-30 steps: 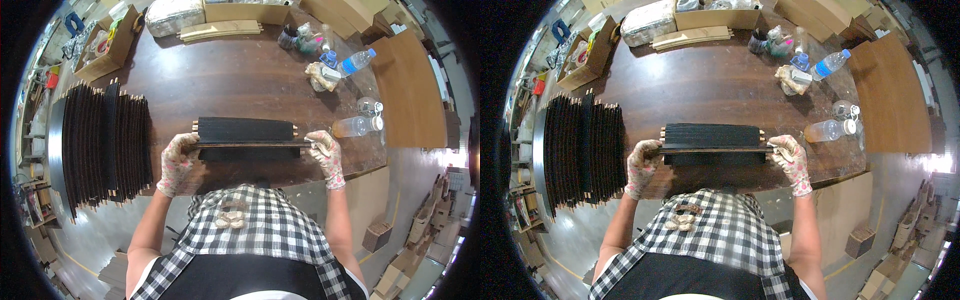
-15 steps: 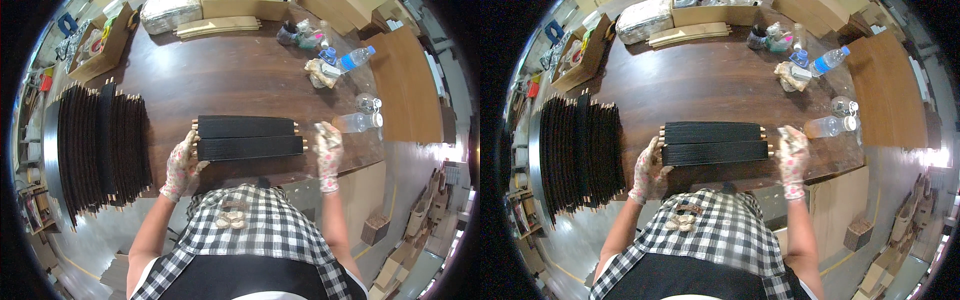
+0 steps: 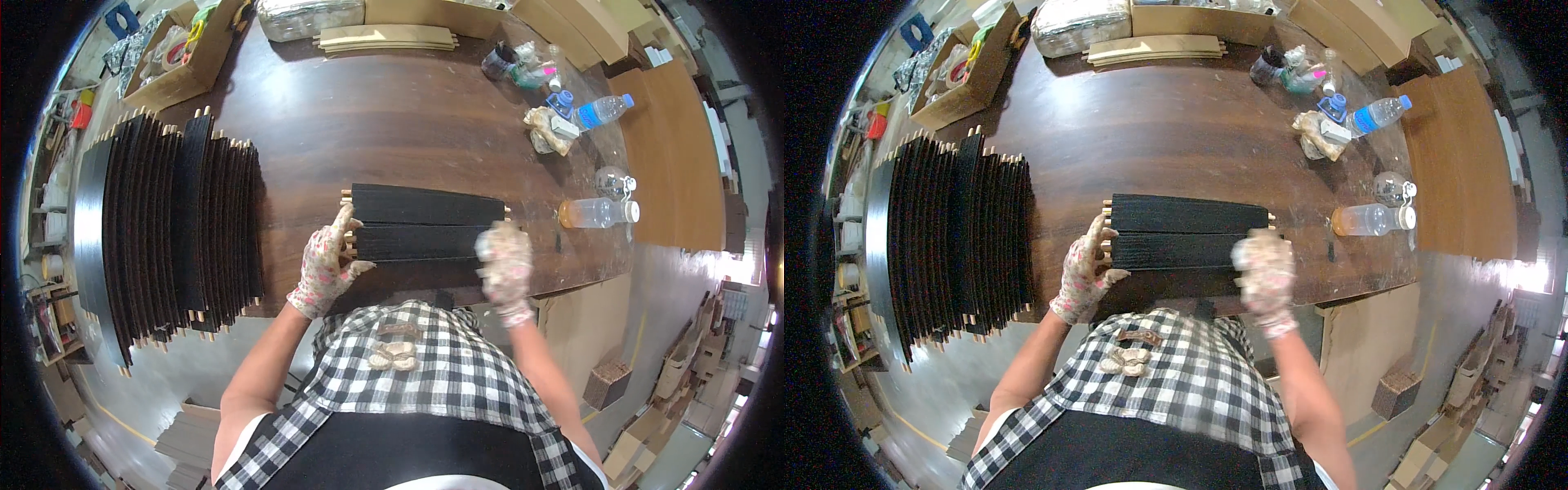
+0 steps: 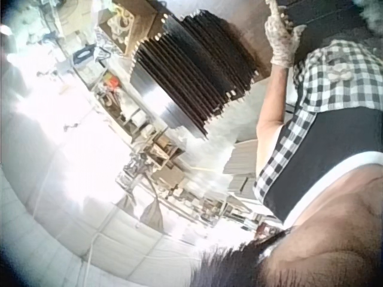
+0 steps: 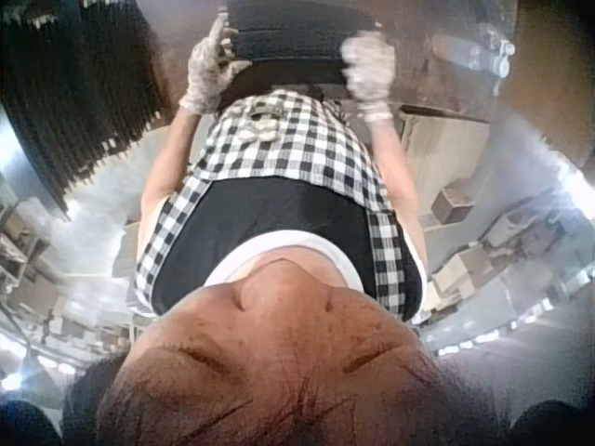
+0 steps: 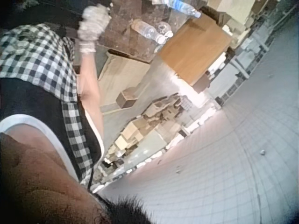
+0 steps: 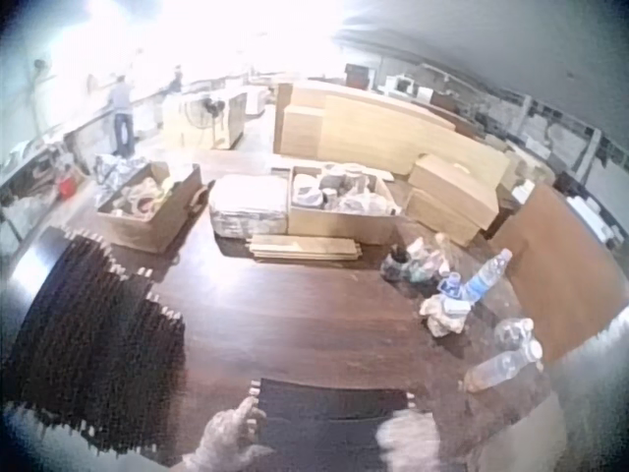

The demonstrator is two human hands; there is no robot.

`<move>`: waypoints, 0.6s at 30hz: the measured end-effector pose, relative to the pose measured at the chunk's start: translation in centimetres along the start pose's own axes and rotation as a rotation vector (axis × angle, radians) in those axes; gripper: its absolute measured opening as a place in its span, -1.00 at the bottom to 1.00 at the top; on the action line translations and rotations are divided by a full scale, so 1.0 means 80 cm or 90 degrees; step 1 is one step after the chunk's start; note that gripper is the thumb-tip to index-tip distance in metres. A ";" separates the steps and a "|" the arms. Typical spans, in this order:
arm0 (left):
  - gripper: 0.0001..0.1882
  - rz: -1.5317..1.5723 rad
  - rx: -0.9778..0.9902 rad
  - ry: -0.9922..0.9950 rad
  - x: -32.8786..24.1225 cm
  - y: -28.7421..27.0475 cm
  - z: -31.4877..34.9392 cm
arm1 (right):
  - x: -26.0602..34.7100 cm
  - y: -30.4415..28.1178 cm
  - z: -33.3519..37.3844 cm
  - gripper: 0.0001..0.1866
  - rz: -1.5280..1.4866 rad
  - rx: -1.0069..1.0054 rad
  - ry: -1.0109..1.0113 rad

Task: The person wipes black wooden slats one by one with a cloth dampened from a plastic bottle and stacks them on a table.

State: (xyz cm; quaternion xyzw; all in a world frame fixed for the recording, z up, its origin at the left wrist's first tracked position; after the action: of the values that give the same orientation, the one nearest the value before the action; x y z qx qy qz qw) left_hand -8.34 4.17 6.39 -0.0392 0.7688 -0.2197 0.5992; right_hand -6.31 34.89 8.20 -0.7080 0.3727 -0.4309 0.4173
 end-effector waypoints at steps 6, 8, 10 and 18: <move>-0.12 0.080 -0.035 -0.097 -0.026 -0.013 -0.014 | -0.192 -0.051 0.087 -0.68 -0.504 -0.210 0.616; -0.26 0.008 -0.023 -0.144 -0.021 -0.017 -0.010 | -0.155 -0.051 0.046 -0.63 -0.478 -0.111 0.606; -0.32 -0.010 -0.006 -0.207 -0.013 -0.011 -0.009 | -0.117 -0.039 0.015 -0.64 -0.352 0.052 0.623; -0.42 -0.010 0.007 -0.182 -0.028 -0.008 -0.014 | -0.106 -0.033 0.015 -0.78 -0.437 0.045 0.572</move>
State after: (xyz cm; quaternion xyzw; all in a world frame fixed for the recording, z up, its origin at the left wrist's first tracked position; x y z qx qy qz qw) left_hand -8.89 4.63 8.88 -0.0727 0.6742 -0.2204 0.7011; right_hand -7.74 43.74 7.75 -0.5215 0.2476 -0.8129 0.0772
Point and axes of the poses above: each hand's wrist, its own z-axis away from the middle knuckle, its own y-axis out of the palm, x = y × z, the point moved 8 cm from there along -z, towards the middle knuckle, and after that the axes turned 11 degrees about z, right-handed, at the moved point
